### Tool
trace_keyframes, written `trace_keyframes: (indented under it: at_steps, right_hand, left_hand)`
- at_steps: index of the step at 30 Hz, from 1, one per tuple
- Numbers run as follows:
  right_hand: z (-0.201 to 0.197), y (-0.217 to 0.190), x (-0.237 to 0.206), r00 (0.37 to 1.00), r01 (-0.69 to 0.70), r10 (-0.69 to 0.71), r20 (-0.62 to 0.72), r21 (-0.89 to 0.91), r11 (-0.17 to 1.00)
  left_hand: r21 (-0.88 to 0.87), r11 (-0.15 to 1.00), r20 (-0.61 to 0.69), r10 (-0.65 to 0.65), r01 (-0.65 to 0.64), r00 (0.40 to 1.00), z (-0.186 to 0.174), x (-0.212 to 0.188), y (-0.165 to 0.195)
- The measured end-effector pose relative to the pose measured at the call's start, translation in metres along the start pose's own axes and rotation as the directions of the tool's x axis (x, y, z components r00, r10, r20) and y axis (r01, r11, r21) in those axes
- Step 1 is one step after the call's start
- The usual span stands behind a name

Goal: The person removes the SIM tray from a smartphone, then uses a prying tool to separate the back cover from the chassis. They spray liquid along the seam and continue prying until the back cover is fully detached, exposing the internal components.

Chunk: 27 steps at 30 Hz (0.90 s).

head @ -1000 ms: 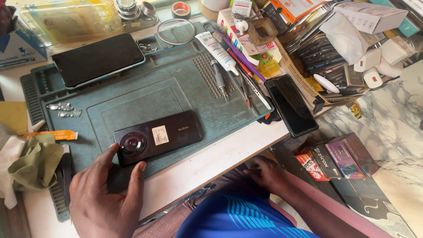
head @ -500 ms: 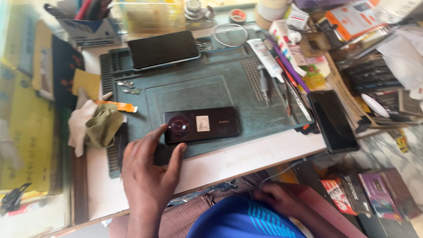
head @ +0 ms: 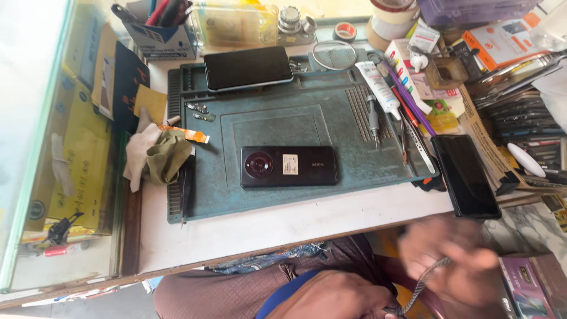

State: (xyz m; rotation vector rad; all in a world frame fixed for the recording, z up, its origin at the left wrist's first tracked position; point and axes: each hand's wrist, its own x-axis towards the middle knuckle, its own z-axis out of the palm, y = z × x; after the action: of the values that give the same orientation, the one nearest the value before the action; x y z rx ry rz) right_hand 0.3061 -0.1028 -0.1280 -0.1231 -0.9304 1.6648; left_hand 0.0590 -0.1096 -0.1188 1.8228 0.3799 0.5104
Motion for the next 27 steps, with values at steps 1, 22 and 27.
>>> trace_keyframes:
  at_steps: [1, 22, 27]
  right_hand:
    - [0.004, 0.007, 0.001, 0.991, -0.132, 0.128, -0.039, -0.137, 0.982]
    - [-0.089, -0.137, -0.047, 0.915, -0.145, 0.361, 0.179, -0.690, 0.709]
    - [-0.045, -0.072, -0.034, 0.955, -0.287, 0.162, -0.248, -0.635, 0.717]
  left_hand:
    - [0.001, 0.999, -0.086, 0.047, -0.047, 0.995, -0.003, -0.003, 0.003]
    - [-0.504, 0.806, -0.630, -0.588, 0.309, 0.507, -0.055, -0.053, 0.019]
    - [0.122, 0.952, -0.808, -0.068, 0.280, 0.585, -0.060, -0.038, 0.038]
